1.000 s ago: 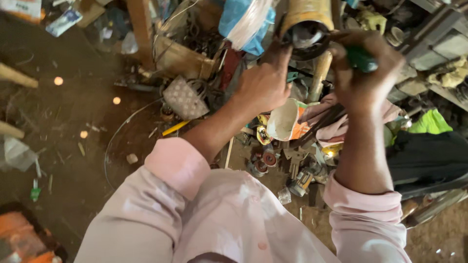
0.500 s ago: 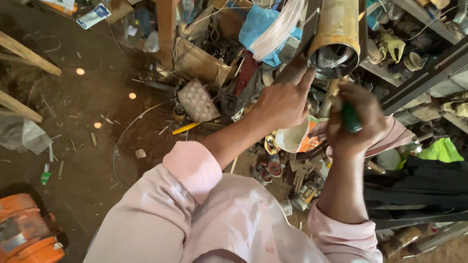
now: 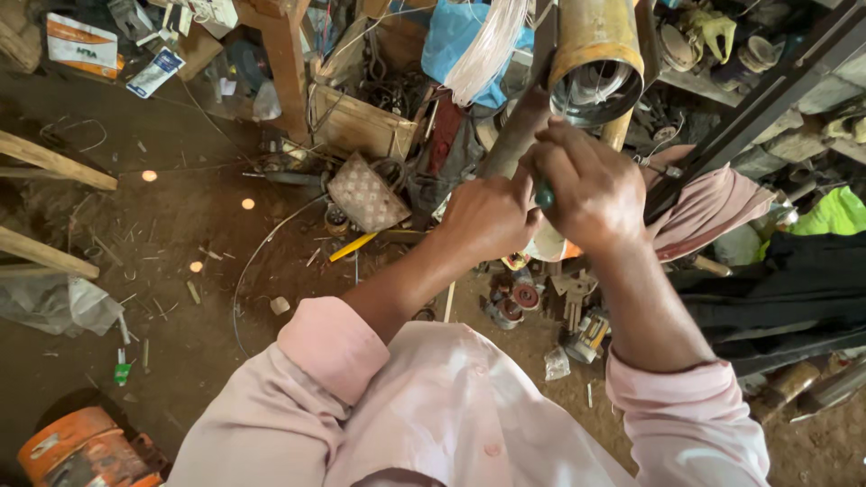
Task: The person works on a cylindrical metal pump housing mounted on a stand in a cluttered repair workshop. They pull a white plastic strip out of the cylinder, unscrew and reposition parts with a green-handled screwdriver, tap components with a hammer, and file the metal surface while checking the fit of parts inside the housing.
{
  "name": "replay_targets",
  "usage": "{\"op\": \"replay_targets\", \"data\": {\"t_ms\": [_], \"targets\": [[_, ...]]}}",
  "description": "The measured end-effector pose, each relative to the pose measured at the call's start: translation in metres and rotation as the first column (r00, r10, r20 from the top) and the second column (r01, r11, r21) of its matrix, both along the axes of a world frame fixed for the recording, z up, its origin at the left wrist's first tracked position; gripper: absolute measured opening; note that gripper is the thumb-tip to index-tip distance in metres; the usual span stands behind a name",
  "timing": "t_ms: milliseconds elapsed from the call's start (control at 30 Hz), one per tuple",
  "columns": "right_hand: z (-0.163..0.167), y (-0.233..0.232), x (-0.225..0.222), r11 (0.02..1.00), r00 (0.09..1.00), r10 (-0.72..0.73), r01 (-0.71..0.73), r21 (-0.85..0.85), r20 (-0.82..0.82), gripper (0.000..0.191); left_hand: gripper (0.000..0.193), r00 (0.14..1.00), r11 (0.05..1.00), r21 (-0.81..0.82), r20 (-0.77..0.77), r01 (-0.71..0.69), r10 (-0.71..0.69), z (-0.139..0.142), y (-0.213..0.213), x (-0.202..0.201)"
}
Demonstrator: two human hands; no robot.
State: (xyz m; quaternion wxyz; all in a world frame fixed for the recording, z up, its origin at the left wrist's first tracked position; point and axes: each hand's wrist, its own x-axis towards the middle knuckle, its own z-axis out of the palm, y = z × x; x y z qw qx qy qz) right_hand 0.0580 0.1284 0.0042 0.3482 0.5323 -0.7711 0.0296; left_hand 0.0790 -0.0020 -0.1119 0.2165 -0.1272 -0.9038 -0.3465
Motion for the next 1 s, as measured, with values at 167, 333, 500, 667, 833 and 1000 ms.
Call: {"op": "replay_targets", "data": {"t_ms": [167, 333, 500, 667, 833, 1000], "targets": [[-0.004, -0.008, -0.009, 0.998, 0.999, -0.045, 0.045, 0.031, -0.006, 0.021, 0.08, 0.989, 1.0, -0.025, 0.145, 0.011, -0.007, 0.003, -0.012, 0.02], [-0.002, -0.026, -0.013, 0.951, 0.994, -0.091, 0.106, 0.29, -0.065, 0.027, 0.077, 0.988, 1.0, -0.025, 0.151, -0.007, 0.011, -0.01, -0.015, 0.031], [0.002, -0.053, 0.001, 0.692, 0.959, -0.259, 0.266, 0.671, -0.112, 0.036, 0.044, 0.975, 0.998, -0.06, 0.22, 0.03, -0.016, -0.032, -0.01, 0.035], [-0.006, -0.062, 0.015, 0.583, 0.966, -0.239, 0.224, 0.781, -0.098, 0.015, 0.036, 0.983, 0.997, -0.07, 0.183, 0.028, -0.014, -0.04, -0.011, 0.04], [0.008, -0.04, 0.009, 0.739, 0.978, -0.206, 0.153, 0.656, 0.003, 0.022, 0.075, 0.932, 0.999, -0.05, 0.361, -0.011, 0.029, -0.031, -0.021, 0.042], [0.044, 0.014, -0.002, 0.996, 0.979, -0.04, 0.023, 0.086, 0.2, 0.017, 0.09, 0.937, 0.999, -0.042, 0.347, -0.022, 0.035, -0.026, -0.029, 0.044]]}}
